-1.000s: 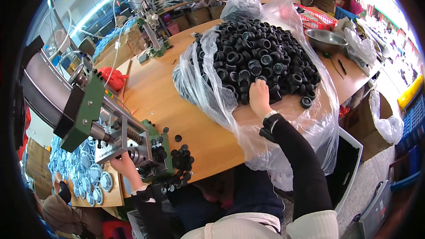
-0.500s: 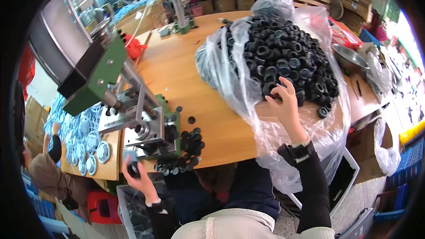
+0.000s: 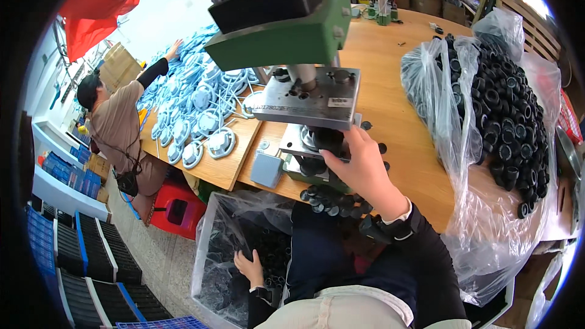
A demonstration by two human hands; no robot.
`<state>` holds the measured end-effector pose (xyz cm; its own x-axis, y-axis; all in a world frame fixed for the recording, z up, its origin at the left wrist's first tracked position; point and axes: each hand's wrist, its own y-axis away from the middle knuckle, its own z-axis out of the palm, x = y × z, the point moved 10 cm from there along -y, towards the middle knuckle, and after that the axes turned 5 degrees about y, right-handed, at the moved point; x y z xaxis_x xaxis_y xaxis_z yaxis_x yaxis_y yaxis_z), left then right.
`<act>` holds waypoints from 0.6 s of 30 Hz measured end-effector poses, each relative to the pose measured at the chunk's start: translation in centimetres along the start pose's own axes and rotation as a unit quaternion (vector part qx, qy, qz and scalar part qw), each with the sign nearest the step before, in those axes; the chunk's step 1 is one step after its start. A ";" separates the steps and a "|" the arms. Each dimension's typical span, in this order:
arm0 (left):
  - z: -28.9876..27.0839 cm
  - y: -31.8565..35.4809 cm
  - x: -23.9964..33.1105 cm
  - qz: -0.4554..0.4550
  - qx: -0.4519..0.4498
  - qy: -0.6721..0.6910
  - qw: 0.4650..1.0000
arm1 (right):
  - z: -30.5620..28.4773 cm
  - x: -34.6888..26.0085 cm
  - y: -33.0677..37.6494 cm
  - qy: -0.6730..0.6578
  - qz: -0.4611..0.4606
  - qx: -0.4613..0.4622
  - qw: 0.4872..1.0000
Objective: Using a pneumatic press to assemble small black plastic components in a factory setting.
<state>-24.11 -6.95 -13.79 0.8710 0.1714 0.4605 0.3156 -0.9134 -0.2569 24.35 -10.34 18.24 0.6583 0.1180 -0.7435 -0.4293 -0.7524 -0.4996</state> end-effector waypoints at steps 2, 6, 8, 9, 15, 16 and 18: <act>0.4 0.0 2.9 0.079 -0.071 0.103 0.989 | 0.6 0.8 -1.0 -0.026 0.027 -0.002 0.999; -3.9 -2.3 15.2 0.214 -0.044 0.265 0.939 | 0.9 -1.8 -3.2 0.065 -0.005 -0.035 0.997; -6.8 -3.6 21.9 0.300 -0.017 0.312 0.901 | 1.6 -0.9 -3.4 0.057 0.049 -0.064 0.995; -7.4 -4.2 25.3 0.331 -0.022 0.321 0.887 | 1.6 -0.7 -3.5 0.073 0.051 -0.070 0.994; -1.8 -7.2 33.9 0.427 -0.064 0.152 0.889 | 0.7 -1.4 2.5 0.029 0.045 0.025 0.998; -1.7 -7.1 34.0 0.419 -0.068 0.149 0.893 | -0.8 -1.8 4.0 0.017 0.015 0.049 0.999; -1.5 -7.1 34.8 0.416 -0.090 0.168 0.889 | -4.8 -1.4 7.6 0.032 0.064 0.066 0.995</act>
<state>3.41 4.99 5.32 0.6037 -0.6837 0.4099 -0.4776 -0.7219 -0.5007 23.17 -19.33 17.69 0.6288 -0.0183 -0.7774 -0.5868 -0.6671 -0.4589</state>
